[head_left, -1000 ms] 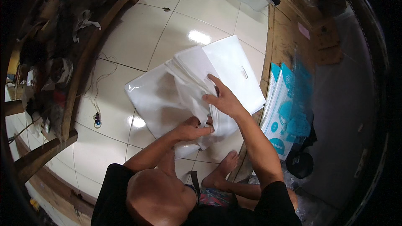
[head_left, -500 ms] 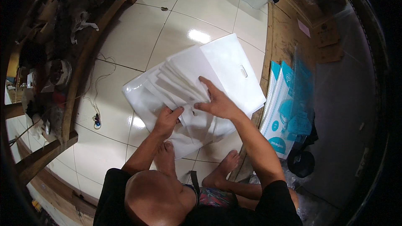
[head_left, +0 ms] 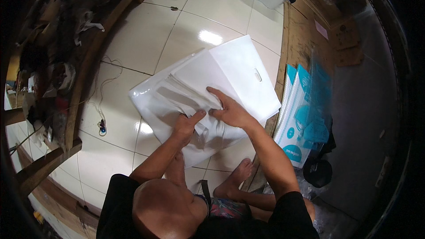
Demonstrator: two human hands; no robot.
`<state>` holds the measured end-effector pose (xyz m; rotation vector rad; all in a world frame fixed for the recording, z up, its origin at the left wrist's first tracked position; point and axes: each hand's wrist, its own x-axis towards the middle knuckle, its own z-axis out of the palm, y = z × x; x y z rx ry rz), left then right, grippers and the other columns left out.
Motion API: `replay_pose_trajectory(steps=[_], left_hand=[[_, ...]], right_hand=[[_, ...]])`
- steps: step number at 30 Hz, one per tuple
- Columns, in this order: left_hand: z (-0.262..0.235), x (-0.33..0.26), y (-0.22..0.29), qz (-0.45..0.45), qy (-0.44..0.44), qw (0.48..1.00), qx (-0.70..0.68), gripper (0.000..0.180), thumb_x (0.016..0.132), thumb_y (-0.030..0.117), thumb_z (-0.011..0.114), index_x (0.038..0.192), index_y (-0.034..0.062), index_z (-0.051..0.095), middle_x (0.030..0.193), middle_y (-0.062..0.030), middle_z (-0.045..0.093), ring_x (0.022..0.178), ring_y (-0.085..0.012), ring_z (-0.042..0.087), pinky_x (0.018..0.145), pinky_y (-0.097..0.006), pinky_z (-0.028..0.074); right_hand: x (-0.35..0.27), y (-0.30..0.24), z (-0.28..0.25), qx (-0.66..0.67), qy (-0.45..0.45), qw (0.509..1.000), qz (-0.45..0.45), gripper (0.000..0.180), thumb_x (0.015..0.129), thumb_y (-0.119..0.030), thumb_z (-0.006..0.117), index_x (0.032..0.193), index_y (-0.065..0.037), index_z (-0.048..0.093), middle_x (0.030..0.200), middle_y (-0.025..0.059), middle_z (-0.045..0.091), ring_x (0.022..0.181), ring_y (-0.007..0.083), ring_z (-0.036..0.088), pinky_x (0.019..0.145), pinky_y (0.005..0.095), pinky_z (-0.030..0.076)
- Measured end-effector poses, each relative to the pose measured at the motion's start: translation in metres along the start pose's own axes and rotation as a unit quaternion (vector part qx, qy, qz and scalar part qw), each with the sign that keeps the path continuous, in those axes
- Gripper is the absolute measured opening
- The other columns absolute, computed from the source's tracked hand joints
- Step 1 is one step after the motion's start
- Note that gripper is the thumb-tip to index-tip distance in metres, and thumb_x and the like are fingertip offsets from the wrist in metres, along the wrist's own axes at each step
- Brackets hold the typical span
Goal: The person sits on the floor and separates a stack of white plastic sheets by hand. They repeatedly peel individual sheets from the top of the stack and place them back down, working through the pile.
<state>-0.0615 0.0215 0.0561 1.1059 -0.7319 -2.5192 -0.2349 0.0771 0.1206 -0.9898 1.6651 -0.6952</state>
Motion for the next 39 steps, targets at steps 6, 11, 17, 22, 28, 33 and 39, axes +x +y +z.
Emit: replay_pose_trajectory(steps=[6, 11, 17, 22, 28, 33, 39], left_hand=[[-0.032, -0.001, -0.005, 0.006, 0.062, 0.995, 0.077, 0.038, 0.085, 0.02, 0.067, 0.114, -0.0029, 0.058, 0.107, -0.008, 0.063, 0.094, -0.0178, 0.061, 0.082, -0.031, 0.048], [-0.035, -0.003, -0.008, 0.001, 0.086, 0.995, 0.042, 0.037, 0.083, 0.018, 0.067, 0.113, -0.0021, 0.058, 0.104, -0.0073, 0.063, 0.091, -0.0183, 0.061, 0.08, -0.031, 0.049], [-0.005, 0.007, -0.002, -0.001, 0.037, 0.998, 0.058, 0.037, 0.084, 0.016, 0.067, 0.115, -0.0015, 0.057, 0.105, -0.0071, 0.063, 0.093, -0.0172, 0.06, 0.081, -0.031, 0.049], [0.011, 0.006, -0.003, 0.045, 0.017, 0.999, -0.004, 0.035, 0.087, 0.014, 0.061, 0.117, -0.0026, 0.054, 0.106, -0.0085, 0.062, 0.094, -0.0176, 0.061, 0.083, -0.03, 0.049], [-0.015, -0.003, 0.005, -0.045, -0.082, 0.991, -0.096, 0.03, 0.089, 0.011, 0.056, 0.116, -0.0025, 0.053, 0.105, -0.0108, 0.062, 0.092, -0.0198, 0.063, 0.085, -0.034, 0.051], [-0.008, -0.004, 0.011, -0.013, 0.004, 0.999, 0.052, 0.03, 0.088, 0.013, 0.058, 0.114, -0.0024, 0.056, 0.104, -0.0119, 0.063, 0.092, -0.019, 0.063, 0.084, -0.032, 0.05], [0.002, 0.011, -0.001, 0.03, 0.063, 0.993, 0.1, 0.032, 0.088, 0.015, 0.061, 0.114, -0.0028, 0.056, 0.106, -0.0112, 0.063, 0.091, -0.0176, 0.062, 0.079, -0.03, 0.051]], right_hand=[[-0.008, -0.017, -0.035, 0.09, 0.064, 0.994, 0.021, 0.066, 0.085, -0.004, 0.057, 0.145, -0.006, 0.03, 0.127, 0.0147, 0.051, 0.113, 0.0227, 0.05, 0.098, 0.0295, 0.038], [-0.008, -0.026, -0.048, 0.07, 0.107, 0.991, 0.032, 0.075, 0.084, -0.018, 0.068, 0.145, -0.004, 0.028, 0.127, 0.0124, 0.052, 0.114, 0.0223, 0.05, 0.1, 0.0309, 0.039], [-0.003, -0.029, -0.005, -0.112, -0.005, 0.994, 0.007, 0.103, 0.071, -0.025, 0.081, 0.149, -0.007, 0.016, 0.132, 0.0269, 0.048, 0.128, 0.0361, 0.044, 0.107, 0.0378, 0.032], [0.0, -0.018, 0.006, -0.092, -0.036, 0.995, 0.031, 0.089, 0.076, -0.015, 0.076, 0.148, -0.01, 0.023, 0.131, 0.0263, 0.051, 0.12, 0.0347, 0.051, 0.099, 0.0361, 0.04], [-0.009, -0.011, -0.028, -0.008, 0.044, 0.998, -0.032, 0.067, 0.082, -0.004, 0.061, 0.144, -0.011, 0.036, 0.14, 0.0133, 0.044, 0.127, 0.0204, 0.042, 0.104, 0.0301, 0.034], [-0.012, -0.024, -0.037, 0.053, 0.072, 0.996, 0.003, 0.068, 0.084, -0.014, 0.067, 0.144, -0.01, 0.035, 0.138, 0.0116, 0.045, 0.128, 0.0207, 0.04, 0.106, 0.0311, 0.032], [0.001, -0.023, 0.009, -0.131, -0.029, 0.991, -0.007, 0.096, 0.076, -0.022, 0.077, 0.149, -0.006, 0.017, 0.144, 0.027, 0.035, 0.133, 0.0386, 0.037, 0.109, 0.0377, 0.032]])
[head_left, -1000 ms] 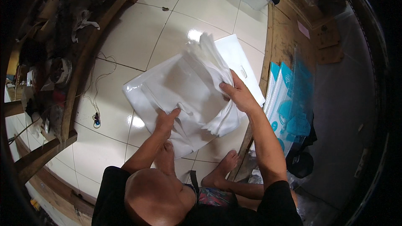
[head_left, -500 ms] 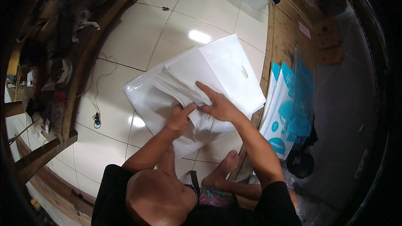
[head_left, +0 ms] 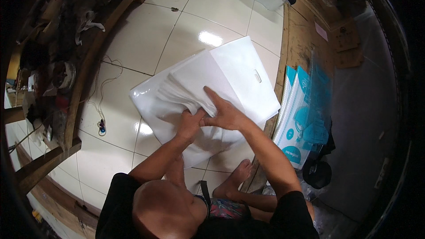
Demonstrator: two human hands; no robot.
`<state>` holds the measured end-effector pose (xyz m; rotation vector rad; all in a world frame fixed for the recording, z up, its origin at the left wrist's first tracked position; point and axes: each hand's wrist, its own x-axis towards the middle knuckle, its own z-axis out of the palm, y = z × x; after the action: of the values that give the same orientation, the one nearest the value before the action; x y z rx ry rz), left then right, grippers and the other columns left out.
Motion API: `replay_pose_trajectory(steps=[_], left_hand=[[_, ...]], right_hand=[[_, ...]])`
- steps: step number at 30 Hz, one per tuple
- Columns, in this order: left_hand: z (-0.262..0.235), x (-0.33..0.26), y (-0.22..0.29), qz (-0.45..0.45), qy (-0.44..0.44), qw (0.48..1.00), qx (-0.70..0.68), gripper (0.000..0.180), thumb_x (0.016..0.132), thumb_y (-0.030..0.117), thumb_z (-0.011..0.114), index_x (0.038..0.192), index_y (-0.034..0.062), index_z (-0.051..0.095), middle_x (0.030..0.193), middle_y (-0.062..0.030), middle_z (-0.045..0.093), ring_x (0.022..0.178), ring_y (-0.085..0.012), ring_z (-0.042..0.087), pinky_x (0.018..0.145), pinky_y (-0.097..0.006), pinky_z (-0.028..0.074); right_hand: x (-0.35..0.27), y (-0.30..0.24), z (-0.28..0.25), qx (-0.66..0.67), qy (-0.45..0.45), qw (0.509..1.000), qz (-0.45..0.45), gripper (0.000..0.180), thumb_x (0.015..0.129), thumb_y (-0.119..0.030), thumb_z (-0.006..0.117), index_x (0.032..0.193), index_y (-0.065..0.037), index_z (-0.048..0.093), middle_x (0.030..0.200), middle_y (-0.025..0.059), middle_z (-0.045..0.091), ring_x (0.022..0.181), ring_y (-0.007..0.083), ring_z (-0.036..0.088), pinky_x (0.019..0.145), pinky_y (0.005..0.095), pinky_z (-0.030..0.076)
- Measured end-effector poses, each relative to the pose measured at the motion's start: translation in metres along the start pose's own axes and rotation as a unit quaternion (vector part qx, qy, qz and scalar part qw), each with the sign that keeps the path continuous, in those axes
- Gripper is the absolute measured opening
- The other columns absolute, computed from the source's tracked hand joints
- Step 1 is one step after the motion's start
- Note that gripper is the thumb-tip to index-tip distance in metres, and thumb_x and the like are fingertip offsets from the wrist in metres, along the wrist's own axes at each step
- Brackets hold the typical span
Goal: The person sits on the floor and separates a stack of white plastic sheets by hand. They repeatedly peel individual sheets from the top of the stack and place them back down, working through the pile.
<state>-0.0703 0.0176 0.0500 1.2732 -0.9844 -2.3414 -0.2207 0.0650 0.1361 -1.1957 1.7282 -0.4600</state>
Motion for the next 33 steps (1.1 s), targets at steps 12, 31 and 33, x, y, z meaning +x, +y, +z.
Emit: replay_pose_trajectory(steps=[12, 31, 33], left_hand=[[-0.006, -0.007, 0.024, -0.025, -0.018, 0.999, -0.022, 0.032, 0.095, 0.023, 0.055, 0.113, -0.0027, 0.056, 0.108, -0.012, 0.062, 0.086, -0.0197, 0.065, 0.074, -0.032, 0.055], [-0.005, -0.002, 0.009, -0.09, -0.163, 0.959, -0.214, 0.054, 0.09, 0.038, 0.06, 0.129, 0.0031, 0.047, 0.123, -0.0091, 0.054, 0.118, -0.0227, 0.047, 0.102, -0.039, 0.033], [0.005, -0.004, 0.016, -0.105, -0.112, 0.961, -0.23, 0.055, 0.09, 0.037, 0.06, 0.132, 0.0044, 0.045, 0.125, -0.01, 0.053, 0.122, -0.0243, 0.045, 0.104, -0.039, 0.032]], right_hand=[[-0.012, 0.019, -0.034, 0.091, 0.065, 0.993, -0.028, 0.066, 0.085, -0.003, 0.059, 0.145, -0.013, 0.035, 0.14, 0.0116, 0.046, 0.128, 0.02, 0.041, 0.107, 0.0301, 0.03], [0.002, -0.02, 0.039, -0.305, 0.024, 0.95, 0.054, 0.088, 0.086, -0.031, 0.063, 0.146, 0.005, 0.01, 0.102, 0.0297, 0.057, 0.094, 0.043, 0.058, 0.085, 0.0467, 0.048], [0.003, -0.013, 0.046, -0.343, 0.059, 0.936, 0.05, 0.087, 0.086, -0.031, 0.063, 0.145, 0.008, 0.01, 0.1, 0.0293, 0.058, 0.094, 0.0428, 0.058, 0.085, 0.0465, 0.048]])
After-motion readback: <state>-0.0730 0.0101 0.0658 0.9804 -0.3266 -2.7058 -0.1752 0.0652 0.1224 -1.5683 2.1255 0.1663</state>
